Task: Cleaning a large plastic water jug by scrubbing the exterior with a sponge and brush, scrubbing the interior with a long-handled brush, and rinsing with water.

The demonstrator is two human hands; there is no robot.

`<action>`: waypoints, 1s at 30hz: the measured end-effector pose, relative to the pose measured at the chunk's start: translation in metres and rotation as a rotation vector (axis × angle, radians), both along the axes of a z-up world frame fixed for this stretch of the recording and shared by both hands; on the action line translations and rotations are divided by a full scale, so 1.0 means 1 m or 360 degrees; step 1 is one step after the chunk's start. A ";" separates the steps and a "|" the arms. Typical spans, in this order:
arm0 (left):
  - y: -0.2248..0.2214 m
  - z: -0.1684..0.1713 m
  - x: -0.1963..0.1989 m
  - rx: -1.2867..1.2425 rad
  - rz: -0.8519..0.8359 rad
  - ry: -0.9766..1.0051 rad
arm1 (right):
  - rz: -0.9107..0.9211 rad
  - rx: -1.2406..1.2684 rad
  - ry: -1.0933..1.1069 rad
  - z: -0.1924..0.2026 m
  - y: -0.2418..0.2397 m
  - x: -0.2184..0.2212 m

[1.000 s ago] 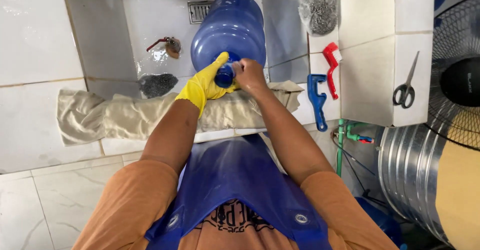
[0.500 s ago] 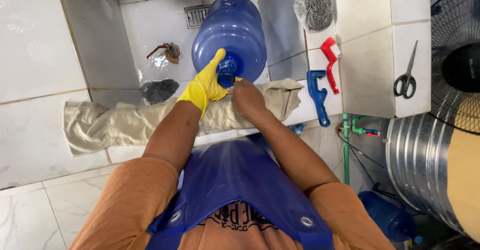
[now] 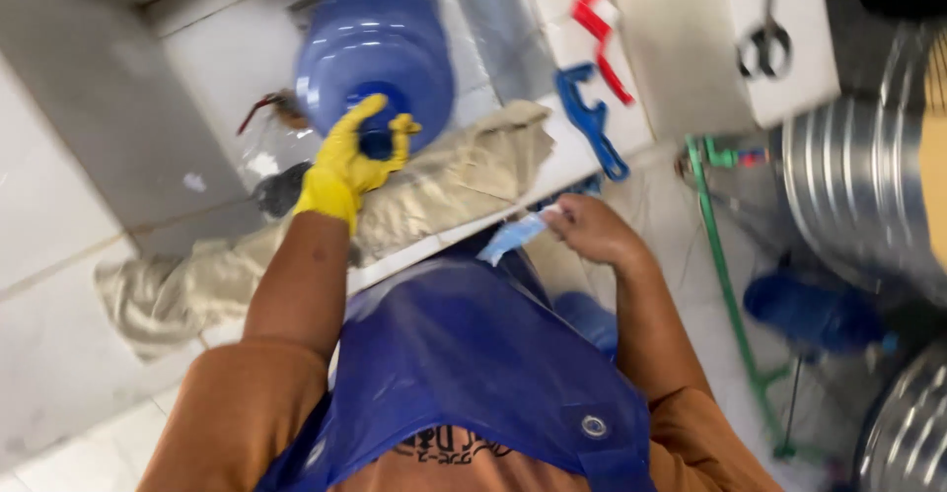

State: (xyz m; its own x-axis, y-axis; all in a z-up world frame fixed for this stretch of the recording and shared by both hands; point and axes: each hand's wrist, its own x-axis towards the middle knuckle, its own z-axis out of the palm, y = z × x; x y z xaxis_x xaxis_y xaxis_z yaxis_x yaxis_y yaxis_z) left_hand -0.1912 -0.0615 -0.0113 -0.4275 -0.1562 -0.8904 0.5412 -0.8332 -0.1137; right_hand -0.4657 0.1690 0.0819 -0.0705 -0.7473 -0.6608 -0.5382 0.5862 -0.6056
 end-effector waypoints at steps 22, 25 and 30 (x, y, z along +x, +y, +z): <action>0.006 0.009 0.011 -0.0250 -0.0059 0.0200 | -0.2281 0.0542 0.0344 -0.527 0.082 -0.160; 0.008 -0.011 0.016 -0.0241 -0.0014 0.0181 | -0.2770 -0.0237 -0.0554 -0.500 0.054 -0.159; 0.015 -0.018 0.023 -0.0086 0.0020 0.0126 | -0.1931 0.0132 -0.0243 -0.520 0.106 -0.089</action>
